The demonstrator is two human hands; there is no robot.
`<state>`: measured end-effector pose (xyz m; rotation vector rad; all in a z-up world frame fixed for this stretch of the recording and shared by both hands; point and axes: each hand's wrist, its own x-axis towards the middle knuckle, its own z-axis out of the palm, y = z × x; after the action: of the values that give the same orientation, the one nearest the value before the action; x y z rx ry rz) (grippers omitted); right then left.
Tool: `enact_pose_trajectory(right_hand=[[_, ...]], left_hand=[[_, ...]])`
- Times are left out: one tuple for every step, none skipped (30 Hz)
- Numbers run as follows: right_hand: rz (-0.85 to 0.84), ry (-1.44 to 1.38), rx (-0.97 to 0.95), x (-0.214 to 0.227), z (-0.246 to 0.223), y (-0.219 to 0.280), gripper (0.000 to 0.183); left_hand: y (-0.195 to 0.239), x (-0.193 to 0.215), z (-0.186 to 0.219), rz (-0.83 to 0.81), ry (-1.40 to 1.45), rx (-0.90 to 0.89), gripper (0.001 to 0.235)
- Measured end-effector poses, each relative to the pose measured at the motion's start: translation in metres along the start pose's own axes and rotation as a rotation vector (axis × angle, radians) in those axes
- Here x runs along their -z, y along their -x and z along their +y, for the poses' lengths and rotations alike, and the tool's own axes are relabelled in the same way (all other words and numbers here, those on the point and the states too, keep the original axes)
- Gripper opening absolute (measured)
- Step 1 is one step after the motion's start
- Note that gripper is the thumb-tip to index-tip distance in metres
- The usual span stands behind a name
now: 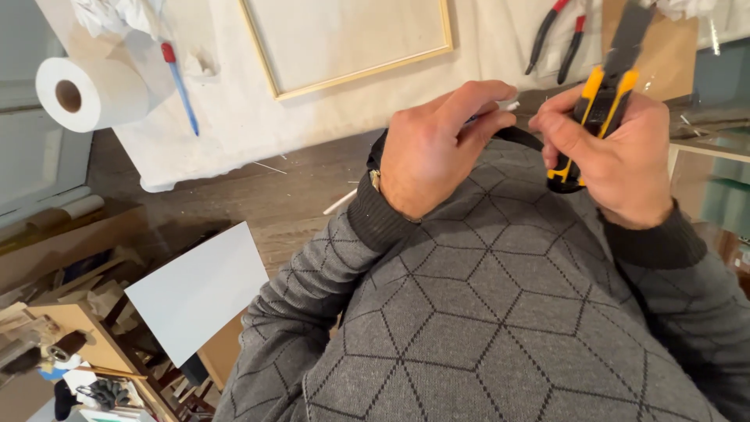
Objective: The recorder is applying white spacer strips to the inside of a wooden picture frame using a utility knife and pliers.
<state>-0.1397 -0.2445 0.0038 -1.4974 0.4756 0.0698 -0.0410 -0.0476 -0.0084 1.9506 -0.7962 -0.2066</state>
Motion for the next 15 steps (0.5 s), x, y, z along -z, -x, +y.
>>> enact_pose_trajectory(right_hand=[[0.005, 0.089, -0.022, 0.004, -0.004, 0.000, 0.014], [0.001, 0.090, -0.019, 0.010, -0.002, 0.000, 0.014], [-0.024, 0.152, -0.055, 0.015, 0.000, 0.000, 0.016], [-0.049, 0.213, -0.091, 0.021, 0.001, 0.000, 0.018], [-0.055, 0.217, -0.093, 0.024, 0.006, -0.002, 0.018], [-0.111, 0.215, -0.126, 0.027, 0.010, -0.003, 0.022], [-0.167, 0.214, -0.163, 0.030, 0.014, -0.004, 0.027], [-0.173, 0.221, -0.168, 0.030, 0.013, -0.005, 0.027], [-0.226, 0.202, -0.183, 0.028, 0.013, -0.009, 0.030], [-0.279, 0.183, -0.199, 0.025, 0.013, -0.013, 0.033], [-0.293, 0.185, -0.200, 0.024, 0.014, -0.014, 0.033], [-0.323, 0.143, -0.204, 0.022, 0.014, -0.016, 0.031], [-0.350, 0.104, -0.210, 0.023, 0.015, -0.017, 0.030], [-0.359, 0.110, -0.213, 0.026, 0.018, -0.018, 0.030], [-0.366, 0.094, -0.223, 0.027, 0.022, -0.017, 0.027]], left_hand=[[0.000, -0.003, 0.000, 0.028, 0.045, -0.008, 0.024], [-0.002, -0.006, 0.000, 0.032, 0.044, -0.008, 0.024], [-0.004, -0.008, 0.001, 0.026, 0.095, 0.034, 0.020], [-0.005, -0.011, 0.001, 0.019, 0.149, 0.076, 0.016], [-0.009, -0.006, 0.002, 0.025, 0.150, 0.080, 0.016], [-0.011, -0.001, 0.003, 0.094, 0.364, 0.064, 0.011], [-0.014, 0.004, 0.004, 0.164, 0.590, 0.046, 0.008], [-0.019, 0.009, 0.006, 0.172, 0.594, 0.052, 0.008], [-0.023, 0.017, 0.007, 0.314, 0.732, 0.006, 0.006], [-0.027, 0.025, 0.008, 0.459, 0.870, -0.036, 0.005], [-0.026, 0.032, 0.004, 0.471, 0.863, -0.033, 0.005], [-0.024, 0.040, 0.001, 0.557, 0.872, -0.081, 0.007], [-0.023, 0.046, -0.003, 0.644, 0.886, -0.128, 0.013], [-0.019, 0.048, -0.002, 0.655, 0.883, -0.125, 0.013], [-0.013, 0.051, -0.001, 0.704, 0.944, -0.138, 0.016]])
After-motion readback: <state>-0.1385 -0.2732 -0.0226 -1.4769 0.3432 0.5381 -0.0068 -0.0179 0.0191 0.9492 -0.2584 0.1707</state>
